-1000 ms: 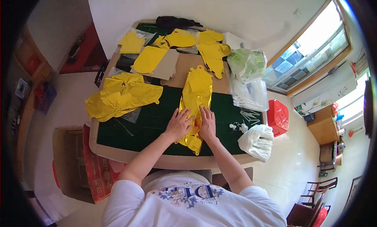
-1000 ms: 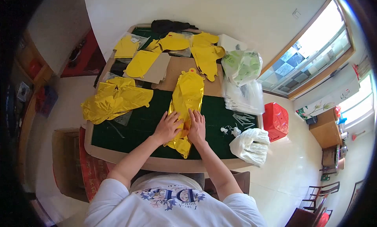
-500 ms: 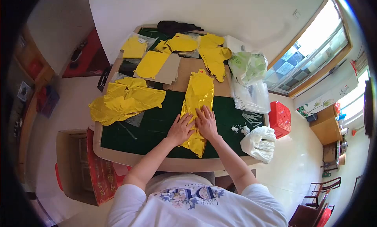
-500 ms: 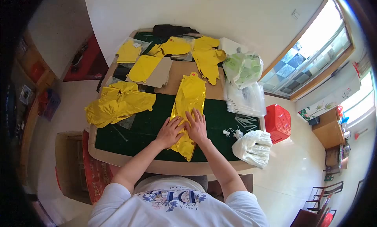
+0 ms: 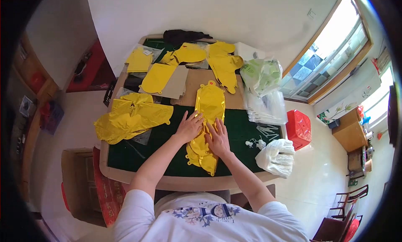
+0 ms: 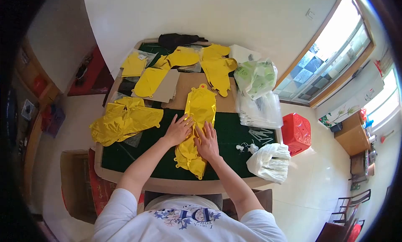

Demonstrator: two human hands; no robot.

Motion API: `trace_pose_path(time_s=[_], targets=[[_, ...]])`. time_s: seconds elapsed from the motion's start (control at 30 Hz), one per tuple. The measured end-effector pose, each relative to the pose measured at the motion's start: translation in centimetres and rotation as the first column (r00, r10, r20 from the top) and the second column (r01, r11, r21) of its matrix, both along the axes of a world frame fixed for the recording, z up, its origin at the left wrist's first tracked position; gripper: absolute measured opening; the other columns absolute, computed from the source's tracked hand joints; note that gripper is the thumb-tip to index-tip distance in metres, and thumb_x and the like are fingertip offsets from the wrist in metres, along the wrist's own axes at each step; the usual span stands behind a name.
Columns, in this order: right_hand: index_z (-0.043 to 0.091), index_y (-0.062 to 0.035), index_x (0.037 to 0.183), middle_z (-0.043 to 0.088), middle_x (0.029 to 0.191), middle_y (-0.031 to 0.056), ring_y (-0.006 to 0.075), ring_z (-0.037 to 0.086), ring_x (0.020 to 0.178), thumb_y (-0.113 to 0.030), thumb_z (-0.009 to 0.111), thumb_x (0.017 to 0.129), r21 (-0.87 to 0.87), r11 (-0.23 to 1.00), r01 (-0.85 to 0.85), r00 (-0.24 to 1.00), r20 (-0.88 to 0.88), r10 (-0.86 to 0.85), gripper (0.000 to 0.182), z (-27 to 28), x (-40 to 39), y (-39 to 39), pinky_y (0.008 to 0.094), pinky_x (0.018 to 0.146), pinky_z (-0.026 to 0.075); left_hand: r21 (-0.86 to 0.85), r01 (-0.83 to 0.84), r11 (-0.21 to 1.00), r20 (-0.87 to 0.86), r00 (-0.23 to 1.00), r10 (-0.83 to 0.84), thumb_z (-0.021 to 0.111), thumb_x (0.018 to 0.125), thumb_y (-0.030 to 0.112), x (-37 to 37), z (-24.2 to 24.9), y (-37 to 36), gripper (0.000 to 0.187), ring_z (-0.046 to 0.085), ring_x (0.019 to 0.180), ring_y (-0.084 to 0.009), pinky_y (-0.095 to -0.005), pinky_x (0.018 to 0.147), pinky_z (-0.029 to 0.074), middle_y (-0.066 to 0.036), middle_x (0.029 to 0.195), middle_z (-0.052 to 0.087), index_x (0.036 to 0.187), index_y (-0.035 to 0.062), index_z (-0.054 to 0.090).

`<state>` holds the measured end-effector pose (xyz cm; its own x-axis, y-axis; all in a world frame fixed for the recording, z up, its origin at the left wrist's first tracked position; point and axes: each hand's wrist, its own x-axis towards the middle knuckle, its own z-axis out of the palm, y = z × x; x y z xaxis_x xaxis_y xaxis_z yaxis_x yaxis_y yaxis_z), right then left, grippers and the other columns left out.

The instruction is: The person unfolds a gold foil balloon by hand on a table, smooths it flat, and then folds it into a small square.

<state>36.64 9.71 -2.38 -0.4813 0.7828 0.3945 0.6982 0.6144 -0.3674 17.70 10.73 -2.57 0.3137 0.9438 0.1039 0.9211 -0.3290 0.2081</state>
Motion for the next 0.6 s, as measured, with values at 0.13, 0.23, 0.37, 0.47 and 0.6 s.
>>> trace_pose_path(time_s=[0.13,0.23,0.37,0.47,0.6], targets=[[0.057,-0.0111,0.126,0.036,0.143,0.0235,0.042,0.031,0.135,-0.02,0.061,0.085,0.013,1.0,-0.005,1.0,0.03,0.005,0.043,-0.3,0.1,0.1,0.0498,0.11,0.027,0.05,-0.011,0.999,0.099,0.995,0.006,0.049,0.095,0.028,-0.4,-0.1,-0.2,0.042,0.027,0.14,-0.0241,-0.0518,0.114,0.017,-0.008,0.143,0.042,0.133,0.0105,0.049],[0.06,-0.0102,0.122,0.036,0.143,0.0237,0.0421,0.031,0.134,-0.02,0.063,0.084,0.008,1.0,-0.012,1.0,-0.025,0.013,0.04,-0.5,0.2,0.2,0.0504,0.11,0.027,0.156,-0.148,0.977,0.256,0.961,0.105,0.051,0.093,0.025,-1.1,-0.9,0.0,0.039,0.031,0.137,-0.0262,-0.0513,0.112,0.021,-0.01,0.14,0.045,0.129,0.0087,0.053],[0.059,-0.0095,0.122,0.036,0.144,0.0224,0.04,0.03,0.136,-0.022,0.063,0.084,0.006,1.0,-0.014,1.0,-0.023,0.014,0.041,-0.6,0.2,0.3,0.0507,0.111,0.026,0.192,-0.266,0.945,0.357,0.916,0.185,0.057,0.089,0.023,-1.1,-1.0,-1.9,0.033,0.038,0.13,-0.0298,-0.0511,0.108,0.028,-0.012,0.133,0.05,0.119,0.0078,0.058],[0.059,-0.0091,0.121,0.036,0.143,0.0237,0.0418,0.032,0.134,-0.02,0.062,0.084,0.006,1.0,-0.022,0.999,-0.034,0.022,0.039,-0.4,0.1,0.2,0.0506,0.11,0.027,0.219,-0.293,0.931,0.261,0.937,0.233,0.06,0.087,0.023,-1.1,-1.3,-3.0,0.034,0.038,0.129,-0.0307,-0.0517,0.108,0.027,-0.012,0.132,0.05,0.118,0.0089,0.059],[0.059,-0.0095,0.121,0.036,0.143,0.0224,0.0389,0.029,0.137,-0.022,0.064,0.083,-0.016,1.0,-0.013,1.0,-0.006,0.013,0.041,-0.6,0.2,0.2,0.0512,0.111,0.026,0.214,-0.317,0.924,0.163,0.944,0.286,0.061,0.086,0.023,-1.2,-1.6,-2.9,0.035,0.037,0.131,-0.0305,-0.055,0.108,0.025,-0.011,0.134,0.048,0.12,0.0116,0.059]])
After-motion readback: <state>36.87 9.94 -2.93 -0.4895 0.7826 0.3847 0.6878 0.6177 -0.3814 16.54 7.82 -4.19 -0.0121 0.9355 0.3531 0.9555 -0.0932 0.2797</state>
